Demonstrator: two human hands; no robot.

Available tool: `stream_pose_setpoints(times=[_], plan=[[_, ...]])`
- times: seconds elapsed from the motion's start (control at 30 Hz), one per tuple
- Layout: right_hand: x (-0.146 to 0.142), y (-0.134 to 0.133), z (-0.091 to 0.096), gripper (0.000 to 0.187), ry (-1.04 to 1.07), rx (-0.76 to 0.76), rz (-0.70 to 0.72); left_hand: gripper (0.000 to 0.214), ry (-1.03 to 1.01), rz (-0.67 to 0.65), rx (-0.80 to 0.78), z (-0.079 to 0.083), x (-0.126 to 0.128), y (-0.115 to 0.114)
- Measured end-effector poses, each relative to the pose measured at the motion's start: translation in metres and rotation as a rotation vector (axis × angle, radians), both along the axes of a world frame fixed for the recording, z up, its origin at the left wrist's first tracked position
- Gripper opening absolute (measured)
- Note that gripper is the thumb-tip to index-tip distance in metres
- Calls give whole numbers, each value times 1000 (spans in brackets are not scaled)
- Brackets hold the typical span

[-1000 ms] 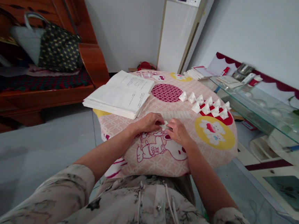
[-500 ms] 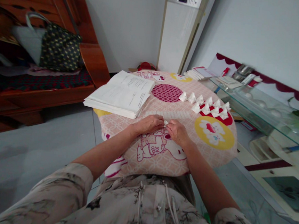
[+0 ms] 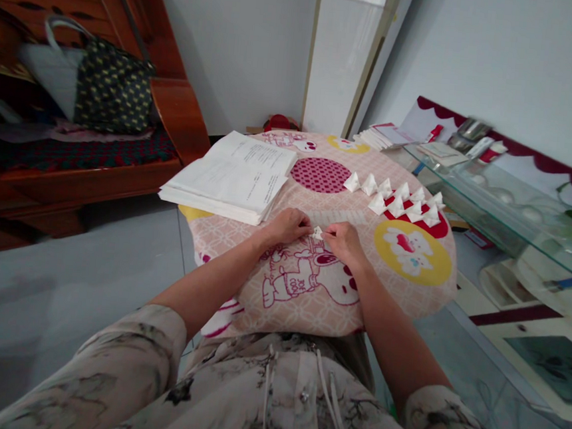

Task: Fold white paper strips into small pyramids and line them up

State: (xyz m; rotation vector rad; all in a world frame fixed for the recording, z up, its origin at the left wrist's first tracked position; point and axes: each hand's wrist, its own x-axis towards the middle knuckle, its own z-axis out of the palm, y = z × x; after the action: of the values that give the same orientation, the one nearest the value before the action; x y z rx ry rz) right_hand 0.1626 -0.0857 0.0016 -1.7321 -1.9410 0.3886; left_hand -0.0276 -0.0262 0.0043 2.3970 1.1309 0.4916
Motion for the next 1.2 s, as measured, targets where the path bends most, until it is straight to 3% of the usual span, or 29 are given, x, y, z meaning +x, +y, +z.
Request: stream_pose_setpoints(times=[0.23,0.43,0.63,0.83,1.03,1.2], plan=[[2,9,4,25,-43,-67,-72,29,3,26,-162,3,2,18],[1,14,8,29,-31,-138,-99,32,26,42,-155,2,4,23],[2,17,9,30,-11,-167,-84,27,111,96,-155,9,8,18],[-4,15,18,30,-25,-250,-149,21,249,111,-53,11,11,8],[-7,15,22,20,-98,-265,-161,20,225,89,41,15,10,-8],[-4,17,15,6,-93,-249,-155,20,216,59,-4,18,15,-5]])
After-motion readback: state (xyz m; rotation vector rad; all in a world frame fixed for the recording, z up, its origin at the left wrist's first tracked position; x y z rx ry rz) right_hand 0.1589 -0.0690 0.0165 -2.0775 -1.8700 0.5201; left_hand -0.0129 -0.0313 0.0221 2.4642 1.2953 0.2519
